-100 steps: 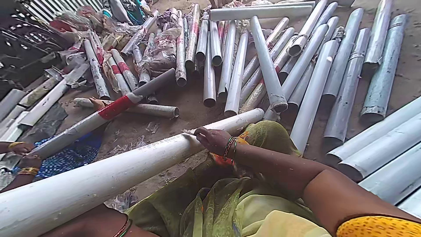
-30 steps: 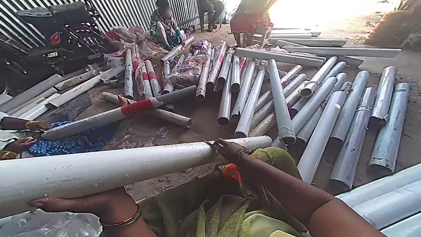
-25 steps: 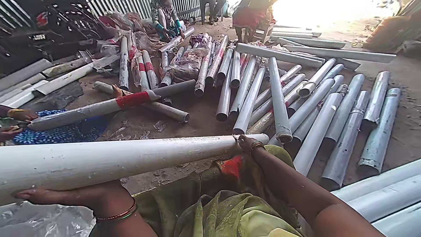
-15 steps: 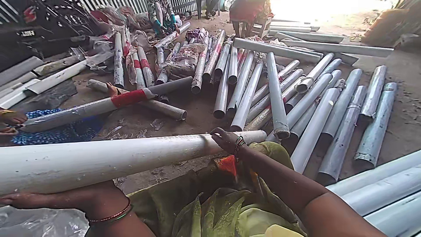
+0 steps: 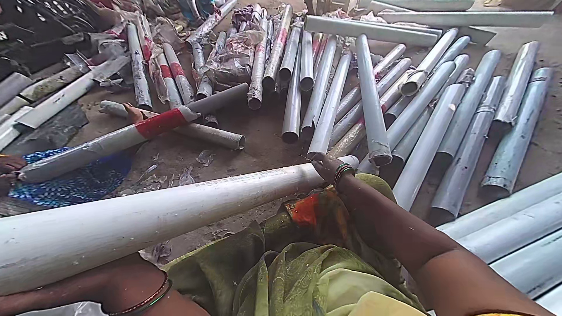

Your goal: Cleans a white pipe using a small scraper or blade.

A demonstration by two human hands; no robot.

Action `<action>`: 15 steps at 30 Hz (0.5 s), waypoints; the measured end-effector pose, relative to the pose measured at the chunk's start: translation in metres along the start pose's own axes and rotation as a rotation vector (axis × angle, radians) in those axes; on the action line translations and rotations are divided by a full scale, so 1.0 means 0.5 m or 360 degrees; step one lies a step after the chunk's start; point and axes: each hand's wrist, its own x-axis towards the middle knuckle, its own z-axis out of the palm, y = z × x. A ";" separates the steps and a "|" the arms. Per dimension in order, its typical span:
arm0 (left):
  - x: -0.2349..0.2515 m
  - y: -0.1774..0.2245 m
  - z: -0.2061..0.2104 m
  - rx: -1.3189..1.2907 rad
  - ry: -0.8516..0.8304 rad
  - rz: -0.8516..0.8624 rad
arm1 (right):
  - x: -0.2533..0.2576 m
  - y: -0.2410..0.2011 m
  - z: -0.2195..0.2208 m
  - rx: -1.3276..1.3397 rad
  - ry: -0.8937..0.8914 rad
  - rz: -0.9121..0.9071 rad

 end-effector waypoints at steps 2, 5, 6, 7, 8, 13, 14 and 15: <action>0.018 -0.010 -0.023 0.0073 -0.0177 0.0159 | -0.008 -0.033 0.002 0.0093 0.0061 -0.0271; 0.039 -0.021 -0.052 0.0102 -0.0319 0.0249 | -0.030 -0.090 -0.006 0.0217 0.0013 -0.0556; 0.031 -0.014 -0.046 0.0147 -0.0311 0.0253 | -0.035 -0.102 -0.009 0.0236 0.0006 -0.0606; 0.029 -0.010 -0.046 0.0197 -0.0312 0.0272 | -0.039 -0.108 -0.011 0.0260 0.0015 -0.0635; 0.029 -0.005 -0.049 0.0246 -0.0369 0.0263 | -0.038 -0.104 -0.008 0.0302 0.0051 -0.0660; 0.015 0.039 -0.055 -0.0547 -0.0583 -0.0302 | 0.016 -0.012 0.015 0.0657 0.0233 -0.0599; 0.018 0.047 -0.053 -0.0843 -0.0533 -0.0524 | 0.024 -0.001 0.011 0.0737 0.0209 -0.0550; 0.033 0.051 -0.056 -0.0882 -0.0683 -0.0715 | 0.028 0.005 0.006 0.0812 0.0187 -0.0506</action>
